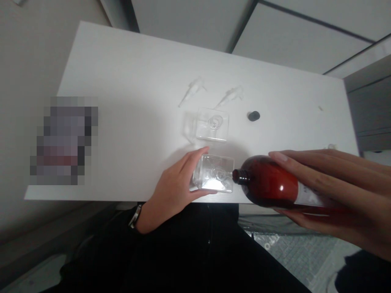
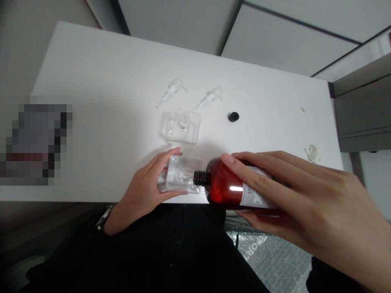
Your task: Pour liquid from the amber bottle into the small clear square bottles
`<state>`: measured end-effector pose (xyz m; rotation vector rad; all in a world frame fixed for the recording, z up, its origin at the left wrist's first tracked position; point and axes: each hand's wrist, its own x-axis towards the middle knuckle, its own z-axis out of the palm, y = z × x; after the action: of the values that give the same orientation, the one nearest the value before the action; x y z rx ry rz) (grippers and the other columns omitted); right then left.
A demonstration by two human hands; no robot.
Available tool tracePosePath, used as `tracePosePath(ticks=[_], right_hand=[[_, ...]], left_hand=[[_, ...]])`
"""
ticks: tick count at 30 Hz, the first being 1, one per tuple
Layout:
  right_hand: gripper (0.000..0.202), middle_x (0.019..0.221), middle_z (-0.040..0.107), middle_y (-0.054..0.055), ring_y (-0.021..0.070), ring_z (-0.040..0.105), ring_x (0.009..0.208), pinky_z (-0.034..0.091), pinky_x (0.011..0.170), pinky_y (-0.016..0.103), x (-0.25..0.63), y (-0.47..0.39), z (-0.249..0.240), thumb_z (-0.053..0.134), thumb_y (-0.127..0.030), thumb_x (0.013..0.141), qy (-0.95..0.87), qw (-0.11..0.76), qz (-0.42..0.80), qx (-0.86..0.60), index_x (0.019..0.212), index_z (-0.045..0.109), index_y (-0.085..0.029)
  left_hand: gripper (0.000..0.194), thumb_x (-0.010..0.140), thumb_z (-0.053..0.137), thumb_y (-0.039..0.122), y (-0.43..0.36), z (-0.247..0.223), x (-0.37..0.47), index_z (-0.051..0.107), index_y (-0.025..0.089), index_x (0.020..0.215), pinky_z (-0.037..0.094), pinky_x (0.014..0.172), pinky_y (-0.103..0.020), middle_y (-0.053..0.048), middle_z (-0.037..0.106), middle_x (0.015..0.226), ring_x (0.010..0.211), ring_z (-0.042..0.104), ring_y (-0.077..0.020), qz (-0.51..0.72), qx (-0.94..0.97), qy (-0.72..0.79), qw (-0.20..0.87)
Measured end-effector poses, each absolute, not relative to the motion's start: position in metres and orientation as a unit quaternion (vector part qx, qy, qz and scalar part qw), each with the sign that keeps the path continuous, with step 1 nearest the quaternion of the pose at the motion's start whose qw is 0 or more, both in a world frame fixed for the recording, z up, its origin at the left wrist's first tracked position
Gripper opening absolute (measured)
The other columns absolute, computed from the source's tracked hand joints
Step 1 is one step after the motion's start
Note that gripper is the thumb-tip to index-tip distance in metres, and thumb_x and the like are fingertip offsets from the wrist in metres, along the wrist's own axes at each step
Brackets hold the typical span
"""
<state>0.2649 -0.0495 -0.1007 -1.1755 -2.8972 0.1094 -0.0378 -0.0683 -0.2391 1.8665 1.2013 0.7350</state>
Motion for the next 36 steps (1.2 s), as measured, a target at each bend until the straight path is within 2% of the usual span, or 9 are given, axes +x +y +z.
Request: tracePosePath(ticks=[8, 12, 29, 36], right_hand=[[0.064, 0.144, 0.071, 0.004, 0.0255, 0.075, 0.112, 0.059, 0.077, 0.038, 0.2677, -0.0498, -0.0998, 0.047, -0.045, 0.113, -0.924, 0.003, 0.039, -0.380, 0.174, 0.029, -0.039], [0.064, 0.142, 0.073, 0.003, 0.0260, 0.076, 0.108, 0.058, 0.073, 0.039, 0.2701, -0.0482, -0.1036, 0.049, -0.054, 0.110, -0.928, 0.038, 0.045, -0.369, 0.171, 0.037, -0.038], [0.066, 0.146, 0.072, 0.001, 0.0279, 0.076, 0.110, 0.060, 0.071, 0.042, 0.2734, -0.0441, -0.1056, 0.056, -0.056, 0.106, -0.930, 0.046, 0.058, -0.360, 0.168, 0.043, -0.037], [0.065, 0.144, 0.074, -0.001, 0.0261, 0.078, 0.107, 0.059, 0.067, 0.040, 0.2723, -0.0437, -0.1029, 0.056, -0.057, 0.106, -0.924, 0.044, 0.067, -0.373, 0.168, 0.042, -0.041]], left_hand=[[0.088, 0.087, 0.088, 0.050, -0.0688, -0.2408, -0.0373, 0.042, 0.029, 0.160, 0.059, 0.117, -0.043, -0.011, 0.064, 0.156, 0.141, 0.067, -0.0301, 0.299, 0.739, 0.468, 0.381], [0.090, 0.086, 0.089, 0.049, -0.0689, -0.2417, -0.0375, 0.042, 0.029, 0.159, 0.059, 0.117, -0.042, -0.011, 0.064, 0.156, 0.140, 0.067, -0.0300, 0.303, 0.741, 0.467, 0.375], [0.091, 0.084, 0.092, 0.046, -0.0683, -0.2406, -0.0370, 0.042, 0.029, 0.159, 0.061, 0.114, -0.043, -0.011, 0.065, 0.155, 0.138, 0.069, -0.0305, 0.293, 0.745, 0.470, 0.372], [0.091, 0.084, 0.091, 0.047, -0.0682, -0.2391, -0.0367, 0.043, 0.027, 0.158, 0.060, 0.114, -0.042, -0.012, 0.065, 0.155, 0.138, 0.068, -0.0297, 0.297, 0.746, 0.471, 0.366]])
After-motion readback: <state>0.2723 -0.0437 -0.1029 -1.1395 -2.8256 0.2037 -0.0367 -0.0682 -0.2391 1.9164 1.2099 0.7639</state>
